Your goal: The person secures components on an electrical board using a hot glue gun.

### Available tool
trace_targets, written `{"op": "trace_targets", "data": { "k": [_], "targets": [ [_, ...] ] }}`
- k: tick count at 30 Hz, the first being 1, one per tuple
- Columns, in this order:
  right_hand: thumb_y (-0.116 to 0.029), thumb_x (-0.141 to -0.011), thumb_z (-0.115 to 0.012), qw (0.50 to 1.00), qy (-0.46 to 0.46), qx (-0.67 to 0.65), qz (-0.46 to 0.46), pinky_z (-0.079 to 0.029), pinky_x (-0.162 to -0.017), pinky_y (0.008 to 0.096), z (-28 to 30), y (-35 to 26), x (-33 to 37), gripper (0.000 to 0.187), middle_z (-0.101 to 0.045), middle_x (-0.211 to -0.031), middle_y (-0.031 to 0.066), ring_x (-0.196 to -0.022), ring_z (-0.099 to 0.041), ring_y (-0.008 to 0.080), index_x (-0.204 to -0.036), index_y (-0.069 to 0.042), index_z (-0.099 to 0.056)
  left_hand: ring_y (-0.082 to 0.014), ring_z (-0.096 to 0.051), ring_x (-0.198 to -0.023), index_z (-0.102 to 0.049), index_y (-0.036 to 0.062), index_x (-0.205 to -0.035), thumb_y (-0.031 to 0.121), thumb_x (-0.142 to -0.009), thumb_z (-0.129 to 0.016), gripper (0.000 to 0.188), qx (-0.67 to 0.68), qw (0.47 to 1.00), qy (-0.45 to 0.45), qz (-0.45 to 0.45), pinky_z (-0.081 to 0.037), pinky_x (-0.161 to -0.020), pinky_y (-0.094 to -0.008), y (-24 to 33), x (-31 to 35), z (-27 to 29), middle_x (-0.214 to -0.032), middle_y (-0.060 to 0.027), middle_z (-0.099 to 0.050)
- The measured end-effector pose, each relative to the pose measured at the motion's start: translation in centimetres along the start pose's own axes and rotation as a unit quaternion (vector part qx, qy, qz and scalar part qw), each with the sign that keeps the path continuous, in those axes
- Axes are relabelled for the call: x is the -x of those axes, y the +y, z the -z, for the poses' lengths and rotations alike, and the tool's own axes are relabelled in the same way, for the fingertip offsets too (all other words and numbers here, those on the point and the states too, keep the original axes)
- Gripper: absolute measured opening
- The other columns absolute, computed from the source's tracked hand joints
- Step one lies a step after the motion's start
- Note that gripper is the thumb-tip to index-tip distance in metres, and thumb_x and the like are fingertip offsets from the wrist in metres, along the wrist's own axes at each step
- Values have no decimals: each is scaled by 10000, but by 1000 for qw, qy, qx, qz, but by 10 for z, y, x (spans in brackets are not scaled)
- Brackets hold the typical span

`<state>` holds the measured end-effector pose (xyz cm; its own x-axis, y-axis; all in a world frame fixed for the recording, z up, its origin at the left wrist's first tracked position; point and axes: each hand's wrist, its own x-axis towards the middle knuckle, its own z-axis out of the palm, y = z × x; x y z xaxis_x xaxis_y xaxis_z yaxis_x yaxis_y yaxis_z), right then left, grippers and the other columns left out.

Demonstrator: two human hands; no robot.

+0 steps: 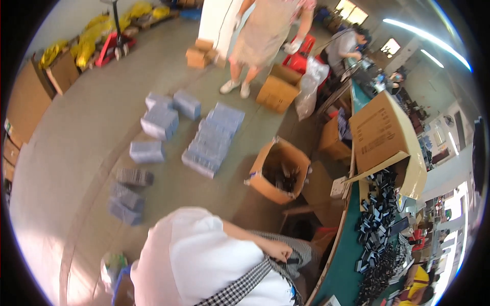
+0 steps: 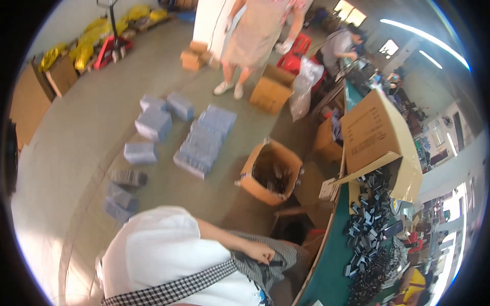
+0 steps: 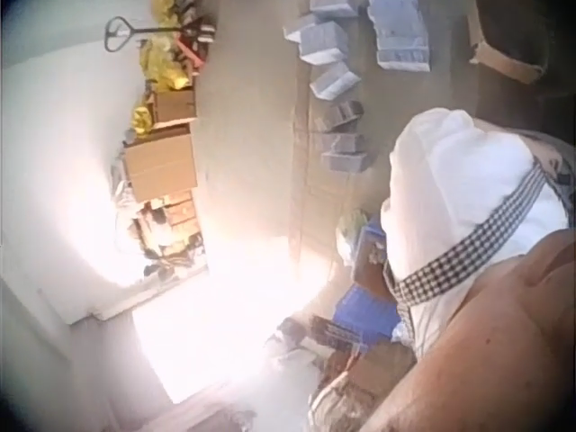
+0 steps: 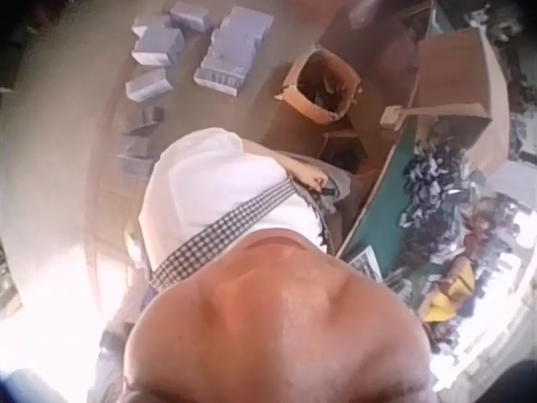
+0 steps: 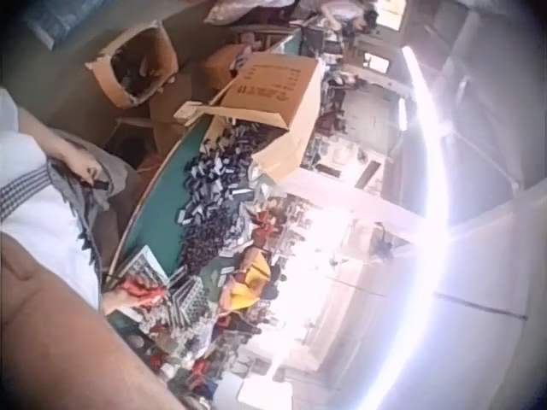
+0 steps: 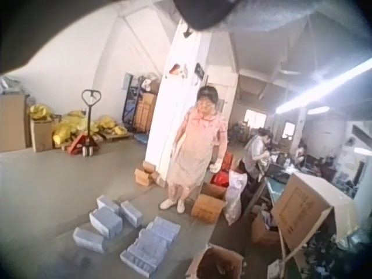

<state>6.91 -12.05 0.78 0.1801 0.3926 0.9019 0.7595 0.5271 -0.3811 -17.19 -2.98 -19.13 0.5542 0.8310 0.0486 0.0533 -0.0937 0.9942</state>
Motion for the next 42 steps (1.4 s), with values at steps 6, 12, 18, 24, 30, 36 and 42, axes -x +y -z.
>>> {"op": "trace_targets", "data": {
  "k": [6,12,18,24,30,36,42],
  "targets": [
    [-271,-836,-567,837,-40,-404,-365,-450,-686,312,51,56,-33,446,-545,-1001,103,-831,-533,178,-1221,-71,-463,-169,-606,-593,-546,79,-802,224,-765,-621,168,-84,996,-4,-20,-438,-542,-328,0,-9,5,-608,-15,-622],
    [-257,-842,-559,880,-87,-326,-335,-454,-686,302,66,53,-55,440,-544,-1019,105,-837,-539,177,-1226,-67,-459,-171,-595,-637,-542,55,-788,217,-779,-607,175,-97,995,-16,-8,-439,-586,-334,12,-7,10,-604,-11,-626],
    [-242,-848,-551,907,-75,-284,-301,-458,-687,291,64,56,-42,434,-543,-1038,106,-842,-546,177,-1231,-63,-456,-169,-595,-634,-544,53,-794,212,-790,-599,168,-81,997,-12,-4,-440,-579,-333,12,-4,11,-601,-7,-624],
    [-228,-854,-543,932,-63,-238,-268,-462,-688,281,70,59,-34,428,-542,-1056,107,-847,-552,176,-1237,-59,-452,-166,-599,-635,-544,54,-785,207,-787,-599,162,-73,997,-16,7,-441,-573,-328,11,-7,9,-595,-6,-624],
    [-213,-860,-535,950,-52,-192,-238,-466,-689,271,71,67,-22,423,-540,-1075,109,-852,-558,175,-1242,-55,-448,-165,-598,-634,-543,54,-785,205,-781,-604,162,-52,998,-17,16,-440,-572,-328,4,-10,7,-592,-8,-624],
    [-199,-866,-527,966,-47,-142,-209,-471,-689,260,78,79,-14,417,-539,-1093,110,-858,-564,174,-1247,-50,-445,-165,-595,-616,-537,54,-799,212,-780,-607,174,-38,999,-17,9,-433,-560,-326,-3,-14,4,-587,-5,-622],
    [-184,-872,-519,979,-36,-94,-180,-475,-690,250,84,93,-2,412,-538,-1112,111,-863,-571,174,-1253,-46,-441,-164,-593,-629,-541,53,-800,210,-778,-611,173,-35,999,-13,18,-431,-561,-329,0,-12,5,-585,-1,-618]
  ]
}}
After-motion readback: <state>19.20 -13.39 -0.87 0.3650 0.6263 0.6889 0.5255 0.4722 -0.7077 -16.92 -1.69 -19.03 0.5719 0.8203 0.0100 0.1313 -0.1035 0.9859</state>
